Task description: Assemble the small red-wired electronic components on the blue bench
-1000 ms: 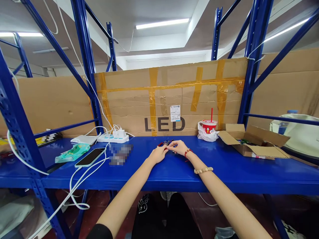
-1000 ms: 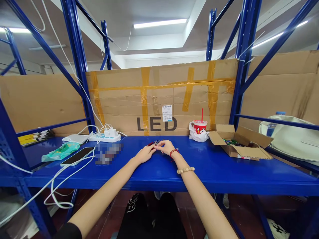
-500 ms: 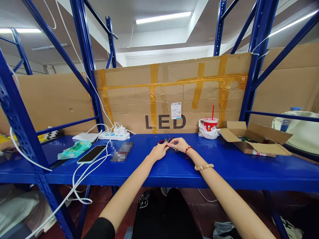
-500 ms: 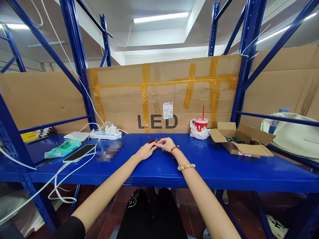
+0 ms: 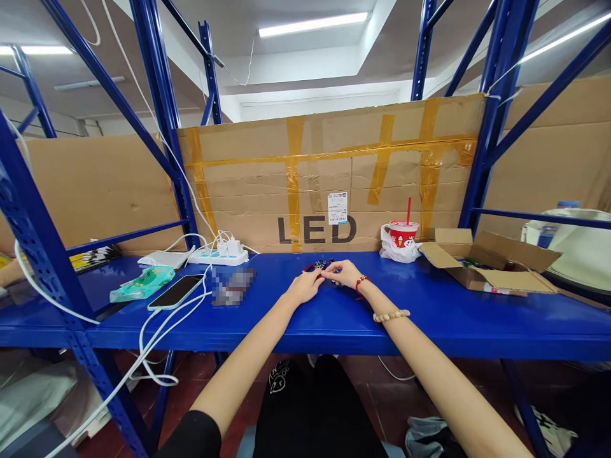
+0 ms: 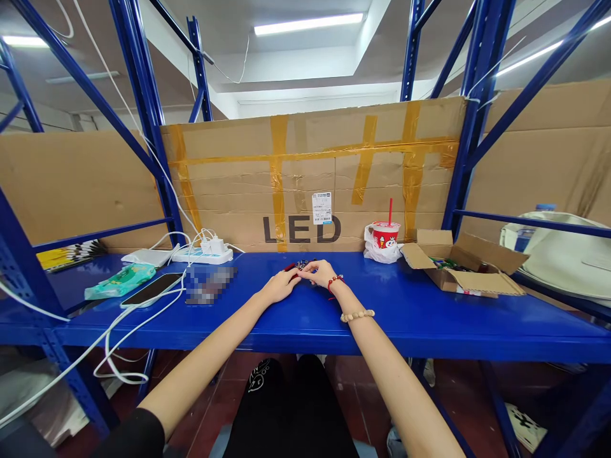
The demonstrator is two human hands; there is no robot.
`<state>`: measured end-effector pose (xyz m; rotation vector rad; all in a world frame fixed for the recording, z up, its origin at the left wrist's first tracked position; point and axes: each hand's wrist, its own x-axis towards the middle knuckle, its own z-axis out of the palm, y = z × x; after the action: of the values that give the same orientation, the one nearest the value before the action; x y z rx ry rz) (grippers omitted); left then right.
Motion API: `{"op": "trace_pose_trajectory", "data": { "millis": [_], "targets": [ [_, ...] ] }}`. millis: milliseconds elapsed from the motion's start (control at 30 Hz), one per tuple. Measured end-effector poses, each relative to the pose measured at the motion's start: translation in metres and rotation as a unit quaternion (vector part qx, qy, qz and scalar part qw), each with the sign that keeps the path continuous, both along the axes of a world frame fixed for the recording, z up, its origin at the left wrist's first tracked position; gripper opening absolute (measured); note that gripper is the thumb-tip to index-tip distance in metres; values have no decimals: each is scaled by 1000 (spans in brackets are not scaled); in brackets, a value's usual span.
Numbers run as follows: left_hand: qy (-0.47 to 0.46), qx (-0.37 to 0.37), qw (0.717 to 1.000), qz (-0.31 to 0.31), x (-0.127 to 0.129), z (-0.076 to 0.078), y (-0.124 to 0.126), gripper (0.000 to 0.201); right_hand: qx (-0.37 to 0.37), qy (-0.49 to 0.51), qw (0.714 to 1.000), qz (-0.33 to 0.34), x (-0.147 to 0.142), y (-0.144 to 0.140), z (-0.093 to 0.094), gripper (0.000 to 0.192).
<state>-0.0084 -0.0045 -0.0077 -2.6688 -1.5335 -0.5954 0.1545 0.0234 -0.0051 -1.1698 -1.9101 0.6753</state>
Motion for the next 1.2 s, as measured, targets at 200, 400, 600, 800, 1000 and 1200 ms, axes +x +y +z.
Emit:
{"op": "trace_pose_trajectory", "data": {
  "millis": [200, 400, 600, 800, 1000, 1200],
  "targets": [
    [9, -2, 1000, -2, 0, 0, 1, 26, -5, 8, 1000, 3, -1, -2, 0, 34],
    [11, -4, 1000, 0, 0, 1, 0, 27, -5, 5, 1000, 7, 1, -1, 0, 35],
    [14, -3, 1000, 3, 1, 3, -2, 27, -1, -1, 1000, 9, 1, 0, -2, 35],
    [14, -2, 1000, -1, 1, 1, -1, 26, 3, -10, 1000, -1, 1, 0, 0, 36],
    [14, 3, 1000, 0, 1, 0, 0, 26, 4, -11, 1000, -1, 1, 0, 0, 35],
    [4, -3, 1000, -4, 1, 2, -3, 27, 5, -16, 1000, 2, 1, -2, 2, 35]
  ]
}}
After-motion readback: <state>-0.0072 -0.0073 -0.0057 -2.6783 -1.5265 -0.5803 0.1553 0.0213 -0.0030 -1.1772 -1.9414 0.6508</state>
